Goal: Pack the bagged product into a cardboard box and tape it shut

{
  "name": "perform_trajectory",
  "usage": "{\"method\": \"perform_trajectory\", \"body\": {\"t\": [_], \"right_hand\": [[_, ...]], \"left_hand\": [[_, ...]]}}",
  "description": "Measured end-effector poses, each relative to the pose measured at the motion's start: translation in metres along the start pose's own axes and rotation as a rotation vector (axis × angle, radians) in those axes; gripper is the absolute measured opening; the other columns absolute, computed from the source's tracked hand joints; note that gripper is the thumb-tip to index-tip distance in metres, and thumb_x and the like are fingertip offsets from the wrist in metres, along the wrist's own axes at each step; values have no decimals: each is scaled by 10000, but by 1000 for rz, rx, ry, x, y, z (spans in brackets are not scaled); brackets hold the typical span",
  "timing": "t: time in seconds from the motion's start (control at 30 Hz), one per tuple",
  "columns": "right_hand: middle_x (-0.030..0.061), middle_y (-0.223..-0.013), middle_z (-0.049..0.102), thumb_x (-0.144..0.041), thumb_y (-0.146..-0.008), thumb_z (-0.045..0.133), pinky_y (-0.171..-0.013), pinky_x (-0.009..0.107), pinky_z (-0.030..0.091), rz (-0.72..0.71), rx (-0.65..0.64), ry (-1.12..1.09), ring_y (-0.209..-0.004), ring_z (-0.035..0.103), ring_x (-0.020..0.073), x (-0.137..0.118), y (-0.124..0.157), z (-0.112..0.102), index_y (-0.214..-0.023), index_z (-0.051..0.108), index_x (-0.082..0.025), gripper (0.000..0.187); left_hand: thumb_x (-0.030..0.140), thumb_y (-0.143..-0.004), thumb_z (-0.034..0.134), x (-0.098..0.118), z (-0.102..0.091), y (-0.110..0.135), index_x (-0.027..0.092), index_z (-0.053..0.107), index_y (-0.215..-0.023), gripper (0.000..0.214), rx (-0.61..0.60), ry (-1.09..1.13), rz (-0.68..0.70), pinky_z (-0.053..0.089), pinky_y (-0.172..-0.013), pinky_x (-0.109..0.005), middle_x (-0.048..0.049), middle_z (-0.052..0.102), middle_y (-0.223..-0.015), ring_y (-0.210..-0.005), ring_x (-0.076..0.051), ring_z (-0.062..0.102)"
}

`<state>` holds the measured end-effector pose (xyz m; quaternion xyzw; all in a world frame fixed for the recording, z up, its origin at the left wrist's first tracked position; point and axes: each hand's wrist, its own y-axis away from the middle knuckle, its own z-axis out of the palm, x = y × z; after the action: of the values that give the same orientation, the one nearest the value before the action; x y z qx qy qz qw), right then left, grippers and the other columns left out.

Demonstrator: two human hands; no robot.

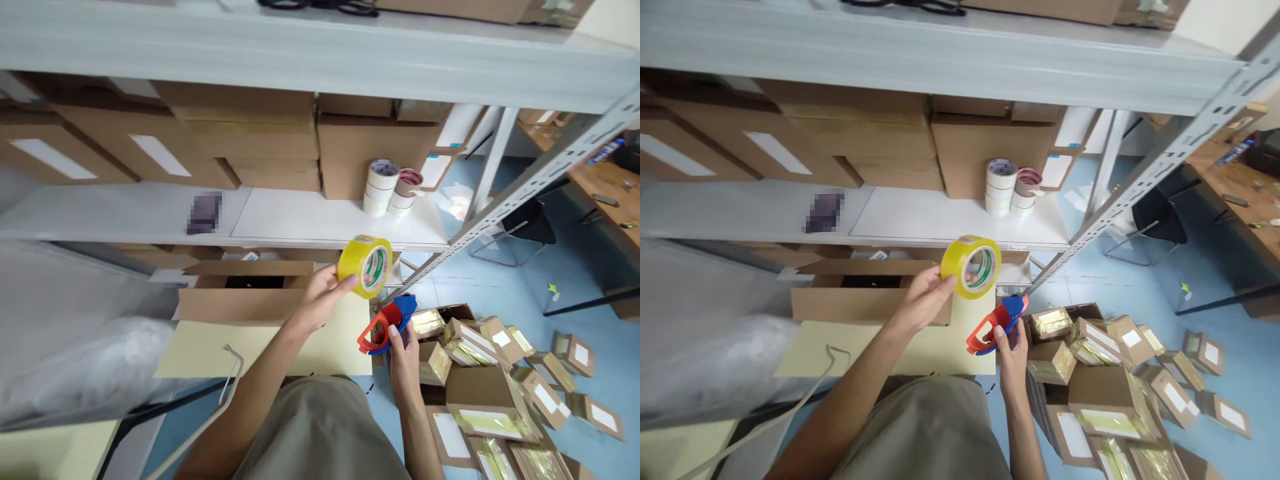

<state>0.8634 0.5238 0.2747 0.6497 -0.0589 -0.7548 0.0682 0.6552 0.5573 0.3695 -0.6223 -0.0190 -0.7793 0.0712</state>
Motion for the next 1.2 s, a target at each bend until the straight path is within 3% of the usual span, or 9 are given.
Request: {"method": "perform_trajectory", "body": {"t": [0.07,0.2,0.37,0.5,0.63,0.73,0.87,1.0,1.2], "right_hand": [[89,-1212,798,-544,-863,845,-1011,416,592,-31,-85,42,-1101,728,274,-8,-6,18,-1261,737,-218,525],[73,-1152,791,-531,-820,883,-954,413,610,-125,-248,115,-1023,714,265,-23,-17,62,-1271,725,-214,574],[141,-1418,714,-536,-1024,672,-1057,458,580,-394,-424,397,-1243,682,317,-35,-16,126,-1577,586,-226,639],[201,-1364,690,-360,-1116,463,-984,521,582,-700,-485,895,-1156,694,365,-25,1,183,-1691,475,-238,588],[234,-1221,687,-154,-1078,400,-930,523,566,-828,-450,1280,-1018,689,352,4,21,228,-1702,448,-173,626],[205,-1171,692,-109,-1059,422,-950,516,543,-829,-388,1413,-1016,672,339,23,30,242,-1713,417,-191,659],[210,-1223,699,-272,-1110,468,-1018,549,504,-839,-297,1410,-1126,632,364,30,39,242,-1721,355,-146,634],[237,-1284,702,-448,-1120,514,-1021,546,496,-867,-192,1368,-1155,615,377,23,47,241,-1685,387,-98,676],[210,-1261,723,-564,-1117,519,-1013,555,531,-903,-64,1295,-1137,653,362,2,60,250,-1613,498,-132,658]], "left_hand": [[592,-858,873,14,-24,35,180,796,-1027,452,112,186,-26,607,-991,-480,-114,820,-978,-1049,-319,783],[498,-837,898,37,-66,86,206,805,-972,335,357,316,62,627,-996,-501,-94,817,-1008,-1056,-312,784],[462,-837,888,59,-109,126,203,787,-963,306,608,297,228,634,-1009,-488,-84,805,-985,-1089,-307,775],[455,-832,901,74,-141,146,203,774,-957,308,694,267,310,620,-1052,-484,-80,801,-975,-1145,-311,766],[453,-831,909,82,-171,161,197,776,-966,319,685,282,310,611,-1073,-502,-91,812,-999,-1176,-321,761],[455,-834,909,84,-192,169,206,787,-987,317,656,298,274,611,-1075,-499,-84,818,-997,-1172,-318,766],[454,-840,908,81,-217,177,217,797,-1079,355,608,338,235,603,-1085,-500,-89,826,-1056,-1186,-318,761],[459,-834,919,80,-240,180,198,803,-1064,366,542,386,168,593,-1091,-491,-107,831,-1093,-1178,-315,763],[531,-770,960,91,-262,183,195,790,-1018,451,477,390,79,578,-1088,-474,-96,837,-1082,-1137,-309,771]]}}
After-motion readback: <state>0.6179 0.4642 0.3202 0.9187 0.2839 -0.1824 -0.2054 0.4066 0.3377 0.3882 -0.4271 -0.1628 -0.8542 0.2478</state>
